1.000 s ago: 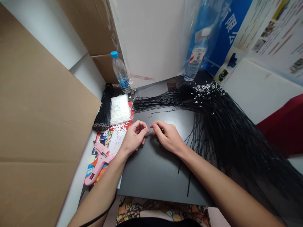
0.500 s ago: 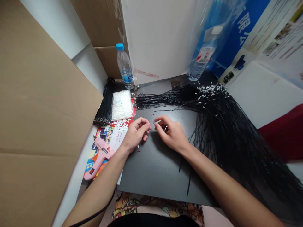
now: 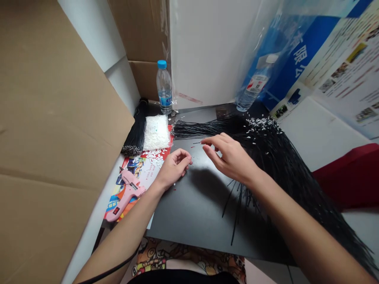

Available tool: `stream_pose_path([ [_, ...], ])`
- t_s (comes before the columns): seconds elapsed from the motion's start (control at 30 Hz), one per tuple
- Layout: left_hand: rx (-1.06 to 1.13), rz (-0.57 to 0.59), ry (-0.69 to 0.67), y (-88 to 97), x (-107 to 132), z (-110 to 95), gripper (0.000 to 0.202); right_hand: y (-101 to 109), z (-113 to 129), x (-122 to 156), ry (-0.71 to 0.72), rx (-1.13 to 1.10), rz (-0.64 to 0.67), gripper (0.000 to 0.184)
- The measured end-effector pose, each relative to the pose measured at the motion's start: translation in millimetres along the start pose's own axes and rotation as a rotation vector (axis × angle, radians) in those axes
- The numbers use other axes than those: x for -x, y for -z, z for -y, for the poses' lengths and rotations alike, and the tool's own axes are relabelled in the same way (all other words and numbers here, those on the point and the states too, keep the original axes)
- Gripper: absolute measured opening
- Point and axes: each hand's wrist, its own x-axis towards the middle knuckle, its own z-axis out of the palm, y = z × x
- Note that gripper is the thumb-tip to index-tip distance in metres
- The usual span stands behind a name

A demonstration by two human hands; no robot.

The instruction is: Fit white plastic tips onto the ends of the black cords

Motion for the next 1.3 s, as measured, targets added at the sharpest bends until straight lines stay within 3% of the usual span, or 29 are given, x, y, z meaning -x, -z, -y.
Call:
stream_pose_path([
  [0.1,0.010,-0.001,-0.001,-0.3,0.8,-0.4,0.023,-12.5,5.5,9.7,-0.156,-0.196,-0.020,0.022],
  [0.2,0.036,0.005,-0.015,-0.7,1.5,-1.9,0.025,-18.3,10.5,14.3,-0.304,-0.340,0.040,0.021],
  [0.37,0.049,0.031,-0.015,0.1,1.2,-2.3,0.030,-32.8,11.5,21.6,-0.474,-0.554,0.075,0.032],
  [0.57,0.035,0.043,0.002,-1.9,1.2,-2.8,0.031,-46.6,8.3,29.0,-0.536,-0.753,0.033,0.031],
  [0.7,0.018,0.051,0.005,-3.8,1.2,-5.1,0.030,-46.3,8.7,30.8,-0.541,-0.749,-0.014,0.028],
  [0.83,0.022,0.044,-0.002,-4.1,1.2,-6.5,0.029,-44.7,10.6,32.3,-0.478,-0.638,-0.054,0.024],
  [1.0,0.064,0.054,-0.004,-4.8,1.3,-6.7,0.028,-47.8,9.4,35.6,-0.250,-0.378,-0.151,0.020],
  [1.3,0.270,0.115,0.186,-1.7,1.4,-9.4,0.025,-51.6,5.6,40.5,0.028,-0.060,-0.291,0.025],
])
